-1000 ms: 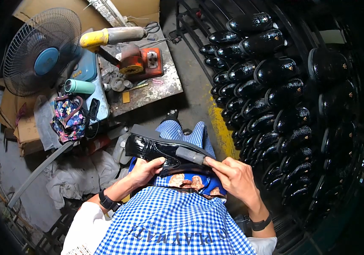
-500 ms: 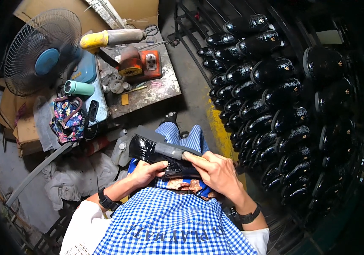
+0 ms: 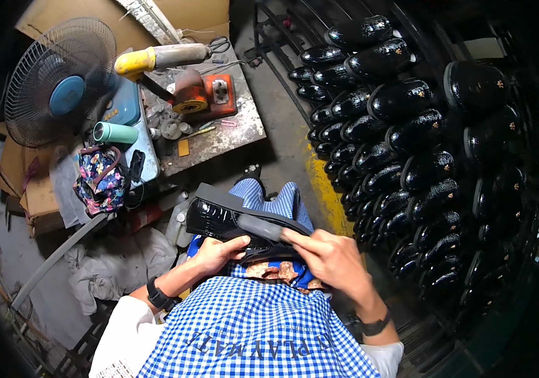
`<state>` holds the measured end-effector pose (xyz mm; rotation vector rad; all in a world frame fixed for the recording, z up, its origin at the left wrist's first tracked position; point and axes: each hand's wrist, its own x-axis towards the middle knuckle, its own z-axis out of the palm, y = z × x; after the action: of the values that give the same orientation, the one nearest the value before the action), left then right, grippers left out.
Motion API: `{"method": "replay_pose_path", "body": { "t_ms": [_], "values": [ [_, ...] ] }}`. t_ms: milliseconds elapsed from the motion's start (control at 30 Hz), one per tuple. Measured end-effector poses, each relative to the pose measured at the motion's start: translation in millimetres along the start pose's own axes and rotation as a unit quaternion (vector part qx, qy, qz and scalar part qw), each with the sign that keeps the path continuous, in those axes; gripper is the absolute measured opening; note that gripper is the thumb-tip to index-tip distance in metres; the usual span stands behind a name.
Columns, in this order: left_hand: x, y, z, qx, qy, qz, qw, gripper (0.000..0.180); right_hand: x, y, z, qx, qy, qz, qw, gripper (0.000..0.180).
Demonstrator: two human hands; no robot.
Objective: Cleaning and buffing black dress shoes in a manufacturing environment.
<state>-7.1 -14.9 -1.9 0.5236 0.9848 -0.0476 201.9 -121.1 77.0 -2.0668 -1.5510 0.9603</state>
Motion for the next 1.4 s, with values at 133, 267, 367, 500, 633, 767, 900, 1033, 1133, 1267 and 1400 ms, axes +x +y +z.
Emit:
{"method": "replay_pose_path", "body": {
  "t_ms": [133,267,367,500,633,767,900,1033,1133,1267,1400],
  "values": [
    [-0.6,6.8,3.0,0.049,-0.016,0.002,0.999,0.015,29.0,-7.5,31.3,0.109,0.073,-0.033,0.991,0.029],
    [0.5,4.7,-3.5,0.061,0.014,0.020,0.998,0.025,15.6,6.2,-3.7,0.388,-0.008,0.205,0.898,0.031],
    [5.2,1.0,-5.0,0.024,0.030,0.029,0.999,0.027,10.3,-4.2,-11.3,0.325,-0.070,0.202,0.921,0.033],
    [6.9,3.3,-4.8,0.007,0.018,0.039,0.999,0.025,0.0,-1.5,-4.1,-0.004,0.036,0.003,0.999,0.029],
    [2.0,8.9,-1.3,-0.041,0.000,0.045,0.998,0.028,-30.0,8.6,-24.5,-0.090,0.012,0.042,0.995,0.029],
    [1.3,6.1,0.3,0.025,0.020,-0.001,0.999,0.027,-8.2,-3.7,-0.9,-0.074,0.044,0.006,0.996,0.030],
    [-0.6,6.2,-8.0,0.022,-0.044,-0.020,0.999,0.024,2.7,-0.1,2.1,-0.002,0.023,-0.010,1.000,0.028],
    [-11.2,14.7,0.2,0.086,-0.040,-0.025,0.995,0.023,-16.1,1.9,-17.4,-0.033,-0.040,0.017,0.999,0.029],
    [-5.2,10.9,3.4,0.090,-0.046,-0.015,0.995,0.024,21.1,-19.2,13.7,-0.040,0.046,-0.061,0.996,0.032],
    [1.4,9.5,-10.2,-0.042,-0.015,0.029,0.999,0.025,45.5,16.6,13.2,0.146,0.187,0.053,0.970,0.031],
    [6.7,3.4,-31.6,-0.064,0.040,0.070,0.995,0.023,46.4,60.3,-7.6,0.388,0.133,0.148,0.900,0.043]
  ]
}}
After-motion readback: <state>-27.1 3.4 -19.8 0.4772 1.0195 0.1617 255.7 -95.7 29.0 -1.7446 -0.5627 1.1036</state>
